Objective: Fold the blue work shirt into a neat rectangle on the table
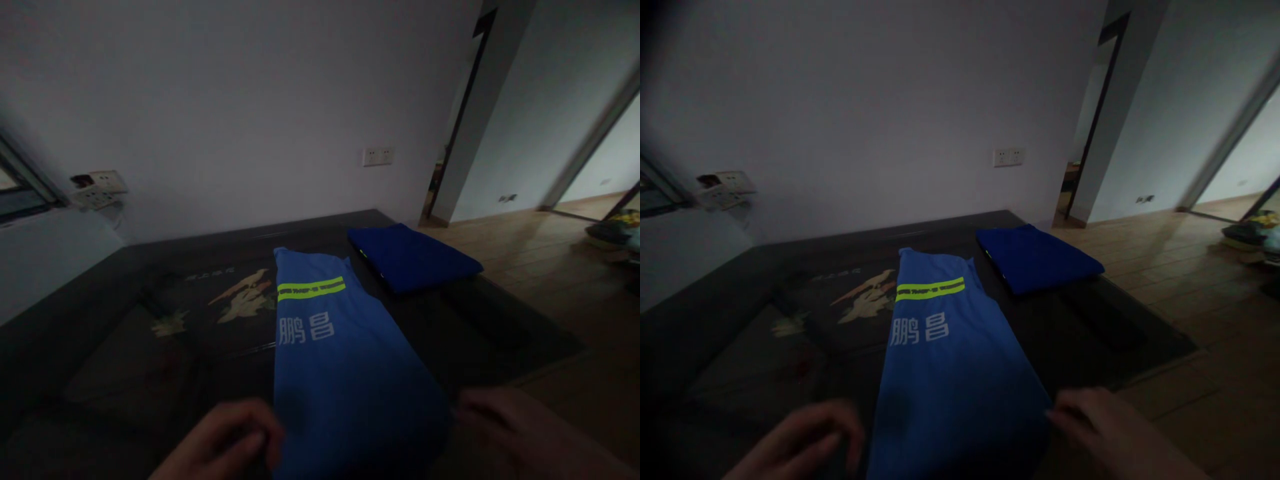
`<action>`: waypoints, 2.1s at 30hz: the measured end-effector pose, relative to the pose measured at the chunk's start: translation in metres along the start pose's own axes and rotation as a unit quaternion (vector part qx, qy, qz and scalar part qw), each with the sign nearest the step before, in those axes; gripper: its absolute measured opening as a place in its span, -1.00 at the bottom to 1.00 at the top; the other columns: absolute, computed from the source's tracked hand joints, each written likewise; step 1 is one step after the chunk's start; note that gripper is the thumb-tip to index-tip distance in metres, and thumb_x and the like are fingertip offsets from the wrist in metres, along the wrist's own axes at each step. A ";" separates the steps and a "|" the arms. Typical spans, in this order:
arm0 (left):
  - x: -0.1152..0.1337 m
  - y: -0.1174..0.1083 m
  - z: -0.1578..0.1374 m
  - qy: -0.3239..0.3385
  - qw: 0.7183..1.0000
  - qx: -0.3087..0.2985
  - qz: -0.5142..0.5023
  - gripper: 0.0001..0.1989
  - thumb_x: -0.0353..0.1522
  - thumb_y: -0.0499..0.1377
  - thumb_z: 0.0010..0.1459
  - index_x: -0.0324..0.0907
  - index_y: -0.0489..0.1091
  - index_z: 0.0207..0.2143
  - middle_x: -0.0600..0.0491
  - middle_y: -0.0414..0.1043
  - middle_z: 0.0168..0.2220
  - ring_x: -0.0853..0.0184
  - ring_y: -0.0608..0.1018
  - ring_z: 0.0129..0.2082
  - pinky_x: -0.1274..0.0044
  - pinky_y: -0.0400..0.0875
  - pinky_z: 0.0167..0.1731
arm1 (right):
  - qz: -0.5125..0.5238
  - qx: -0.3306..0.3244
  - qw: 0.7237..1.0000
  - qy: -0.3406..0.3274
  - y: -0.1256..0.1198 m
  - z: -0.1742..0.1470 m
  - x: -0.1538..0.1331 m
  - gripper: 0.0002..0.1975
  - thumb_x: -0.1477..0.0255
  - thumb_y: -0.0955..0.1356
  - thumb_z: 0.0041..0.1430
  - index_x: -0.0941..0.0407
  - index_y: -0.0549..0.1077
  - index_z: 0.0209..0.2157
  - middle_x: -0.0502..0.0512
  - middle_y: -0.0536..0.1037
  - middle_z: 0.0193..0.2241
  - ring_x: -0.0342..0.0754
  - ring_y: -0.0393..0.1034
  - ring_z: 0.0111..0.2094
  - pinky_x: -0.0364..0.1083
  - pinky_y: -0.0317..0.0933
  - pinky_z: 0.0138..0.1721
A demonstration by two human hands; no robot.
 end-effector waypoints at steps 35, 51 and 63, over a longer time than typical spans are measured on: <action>-0.028 -0.091 0.436 -0.089 0.968 -0.222 0.070 -0.63 -0.05 0.22 -0.07 -0.19 0.40 -0.46 0.15 0.35 -0.54 0.44 0.35 -0.56 0.60 0.24 -0.52 | -0.124 0.106 0.986 0.015 -0.023 0.204 -0.071 -0.82 0.48 0.27 0.21 0.19 0.40 -0.16 0.22 0.49 -0.17 0.07 0.40 -0.13 -0.04 0.26 -0.17; -0.019 -0.094 0.439 0.116 0.983 -0.106 0.097 -0.64 -0.12 0.14 0.05 -0.24 0.40 -0.29 0.10 0.38 -0.44 0.40 0.39 -0.43 0.61 0.30 -0.41 | 0.090 0.059 0.994 -0.005 -0.032 0.209 -0.052 -0.69 0.41 0.38 0.05 0.17 0.41 -0.13 0.07 0.51 -0.36 -0.10 0.37 -0.36 -0.17 0.14 -0.38; -0.035 -0.082 0.446 0.152 0.978 -0.054 0.136 -0.71 -0.19 0.06 0.12 -0.24 0.37 -0.29 0.10 0.35 -0.42 0.39 0.38 -0.41 0.58 0.29 -0.36 | 0.122 0.066 0.990 -0.029 -0.037 0.215 -0.054 -0.84 0.41 0.28 0.17 0.20 0.42 -0.38 0.04 0.47 -0.43 -0.14 0.32 -0.40 -0.18 0.09 -0.40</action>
Point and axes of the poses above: each hand's wrist, its own z-axis towards the middle knuckle, its own y-axis out of the palm, x = y × z, the point moved 6 cm from there along z, towards the middle knuckle
